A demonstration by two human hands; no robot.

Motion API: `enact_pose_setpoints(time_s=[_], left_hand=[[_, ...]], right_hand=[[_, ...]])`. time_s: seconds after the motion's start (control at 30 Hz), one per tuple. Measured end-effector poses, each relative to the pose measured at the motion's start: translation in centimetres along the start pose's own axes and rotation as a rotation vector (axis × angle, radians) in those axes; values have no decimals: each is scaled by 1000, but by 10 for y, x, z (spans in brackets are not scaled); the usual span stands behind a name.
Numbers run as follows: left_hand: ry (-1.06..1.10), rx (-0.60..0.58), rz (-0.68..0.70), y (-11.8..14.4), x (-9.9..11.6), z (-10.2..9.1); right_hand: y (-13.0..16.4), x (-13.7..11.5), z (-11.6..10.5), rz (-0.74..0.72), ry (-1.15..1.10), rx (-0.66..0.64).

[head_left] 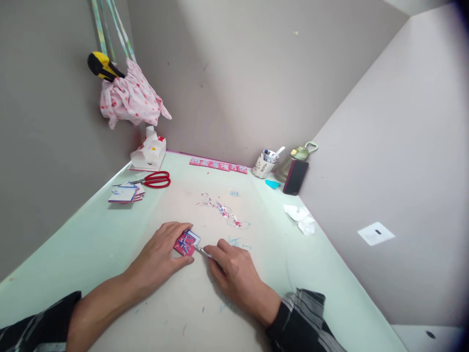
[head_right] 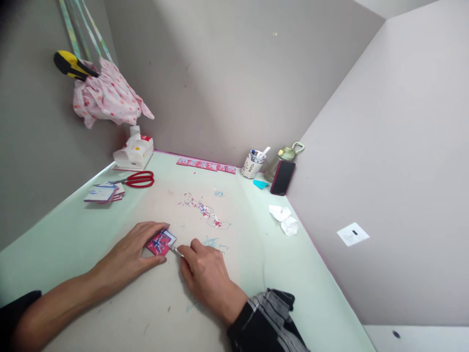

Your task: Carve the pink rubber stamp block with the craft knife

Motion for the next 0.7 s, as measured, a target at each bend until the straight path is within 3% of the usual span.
enact_pose_setpoints(time_s=[0.5, 0.7], left_hand=[[-10, 81, -4, 1, 6, -1], [17, 59, 10, 2, 2, -4]], right_hand=[[4, -1, 2, 54, -40, 8], [3, -1, -2, 83, -128, -1]])
Point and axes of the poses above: each hand's wrist, its own y-axis away from the middle knuckle, its own z-axis out of the palm, x = y × z, the point moved 2 cm from there along -y, towards the middle knuckle
